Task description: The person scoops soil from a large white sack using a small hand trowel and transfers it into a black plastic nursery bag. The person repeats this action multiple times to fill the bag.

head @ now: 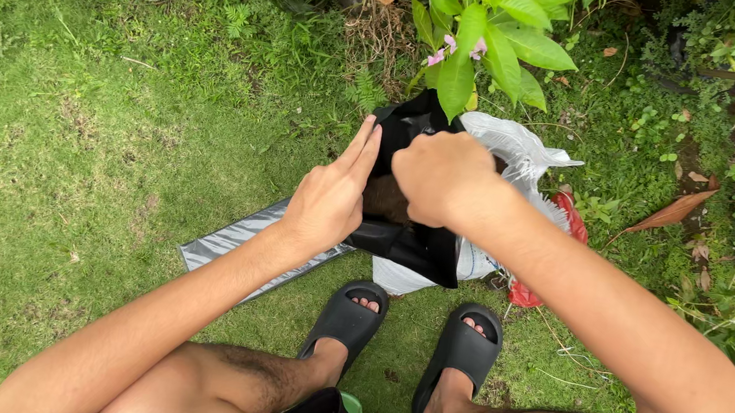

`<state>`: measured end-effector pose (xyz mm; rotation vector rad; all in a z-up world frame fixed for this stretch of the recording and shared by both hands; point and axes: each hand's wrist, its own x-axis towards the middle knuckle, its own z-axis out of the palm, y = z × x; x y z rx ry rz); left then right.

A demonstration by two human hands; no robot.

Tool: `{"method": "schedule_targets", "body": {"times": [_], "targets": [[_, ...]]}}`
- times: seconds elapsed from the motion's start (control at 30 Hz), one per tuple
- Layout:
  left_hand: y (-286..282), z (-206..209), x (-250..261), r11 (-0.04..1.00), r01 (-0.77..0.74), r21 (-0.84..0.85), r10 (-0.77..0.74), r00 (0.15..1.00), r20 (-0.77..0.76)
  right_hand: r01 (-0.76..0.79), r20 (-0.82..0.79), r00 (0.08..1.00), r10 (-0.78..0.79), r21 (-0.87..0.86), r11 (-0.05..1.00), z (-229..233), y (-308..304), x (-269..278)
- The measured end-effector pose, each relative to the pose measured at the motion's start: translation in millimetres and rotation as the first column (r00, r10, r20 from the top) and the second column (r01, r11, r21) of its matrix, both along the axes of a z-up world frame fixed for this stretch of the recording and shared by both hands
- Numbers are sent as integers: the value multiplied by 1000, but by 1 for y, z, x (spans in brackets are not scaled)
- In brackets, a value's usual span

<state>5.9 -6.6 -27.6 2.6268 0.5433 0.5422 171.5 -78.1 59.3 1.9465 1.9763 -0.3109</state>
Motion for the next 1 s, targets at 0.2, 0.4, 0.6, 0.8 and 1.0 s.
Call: {"method": "schedule_targets", "body": {"times": [0.2, 0.4, 0.6, 0.8, 1.0], "targets": [[8, -11, -11, 998, -2, -64, 2, 1000, 2, -127, 6, 992, 130, 245, 961, -30, 7, -5], [21, -42, -22, 985, -89, -146, 73, 991, -112, -173, 67, 985, 159, 413, 894, -35, 6, 3], [23, -44, -25, 977, -80, -197, 63, 994, -91, -137, -23, 988, 152, 309, 941, -2, -5, 14], [20, -33, -24, 969, -73, -234, 61, 996, -59, 33, -263, 965, -6, 101, 994, 53, -31, 45], [21, -27, -20, 962, -94, -255, 74, 993, -87, 318, -248, 912, -326, -75, 945, 96, -51, 87]]}}
